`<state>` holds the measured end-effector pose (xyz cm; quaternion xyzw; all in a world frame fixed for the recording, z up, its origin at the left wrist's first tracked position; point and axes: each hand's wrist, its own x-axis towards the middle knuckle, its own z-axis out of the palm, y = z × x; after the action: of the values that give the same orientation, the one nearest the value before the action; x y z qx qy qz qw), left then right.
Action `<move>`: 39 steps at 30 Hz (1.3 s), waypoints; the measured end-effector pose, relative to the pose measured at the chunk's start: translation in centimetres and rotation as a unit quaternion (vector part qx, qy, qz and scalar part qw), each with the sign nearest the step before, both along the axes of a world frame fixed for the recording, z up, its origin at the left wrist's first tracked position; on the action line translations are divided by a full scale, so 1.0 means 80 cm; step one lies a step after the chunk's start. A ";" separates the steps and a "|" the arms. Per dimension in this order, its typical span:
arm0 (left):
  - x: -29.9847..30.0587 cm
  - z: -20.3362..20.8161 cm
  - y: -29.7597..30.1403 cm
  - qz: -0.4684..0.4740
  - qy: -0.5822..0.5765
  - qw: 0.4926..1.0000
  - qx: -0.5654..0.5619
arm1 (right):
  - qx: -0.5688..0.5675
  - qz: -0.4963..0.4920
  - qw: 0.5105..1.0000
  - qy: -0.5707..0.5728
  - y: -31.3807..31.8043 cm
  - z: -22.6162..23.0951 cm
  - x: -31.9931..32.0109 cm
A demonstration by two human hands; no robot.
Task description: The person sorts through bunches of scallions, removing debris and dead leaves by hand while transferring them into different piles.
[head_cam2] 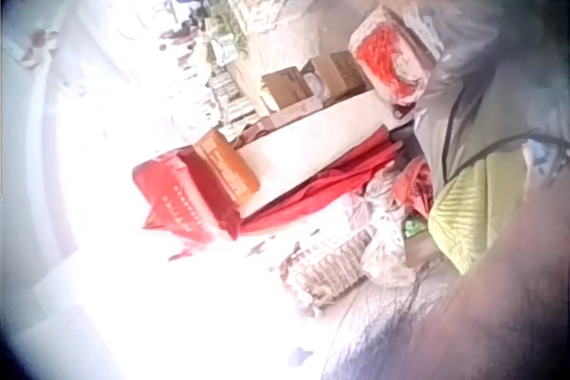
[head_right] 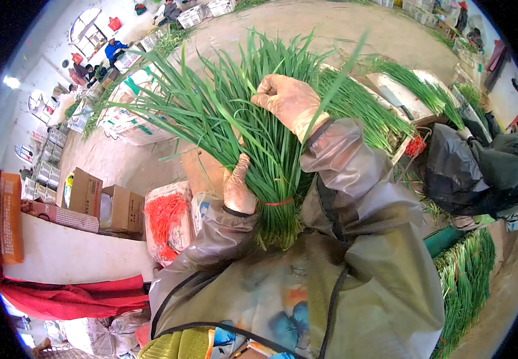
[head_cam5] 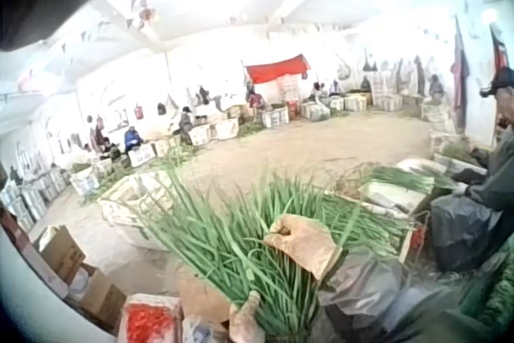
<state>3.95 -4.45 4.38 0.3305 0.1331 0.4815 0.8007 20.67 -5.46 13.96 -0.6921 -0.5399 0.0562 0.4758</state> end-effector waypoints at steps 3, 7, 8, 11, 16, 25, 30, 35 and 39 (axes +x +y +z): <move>-0.007 0.004 0.003 -0.019 0.022 0.999 -0.034 | 0.039 0.036 0.995 0.083 -0.005 -0.007 0.001; -0.011 -0.013 0.020 -0.008 -0.020 0.999 -0.026 | 0.099 0.161 0.904 0.383 -0.037 -0.015 -0.009; -0.016 -0.017 0.024 -0.005 -0.020 0.999 -0.026 | 0.067 0.192 0.850 0.485 -0.043 -0.021 -0.008; -0.028 -0.030 0.026 -0.013 0.027 0.999 -0.019 | -0.072 0.294 0.800 0.518 -0.083 -0.017 -0.005; -0.033 -0.011 0.013 -0.034 0.018 0.998 -0.050 | -0.126 0.403 0.805 0.416 -0.125 0.032 0.024; -0.033 -0.018 0.016 -0.044 0.033 0.998 -0.017 | 0.076 0.017 0.915 -0.395 0.003 0.075 -0.003; -0.035 -0.023 0.017 -0.042 0.027 0.998 -0.041 | -0.019 0.074 0.870 -0.487 0.052 0.050 0.011; -0.038 -0.023 0.018 -0.035 0.032 0.998 -0.036 | 0.016 0.260 0.944 -0.200 0.017 0.048 0.025; -0.038 -0.032 0.024 -0.039 0.013 0.999 -0.030 | 0.086 0.356 0.913 0.180 -0.078 0.077 0.093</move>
<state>0.91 -2.53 1.84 0.3179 0.1452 0.4411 0.8266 28.10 -11.70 20.09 -0.3888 -0.6585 0.2984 0.5712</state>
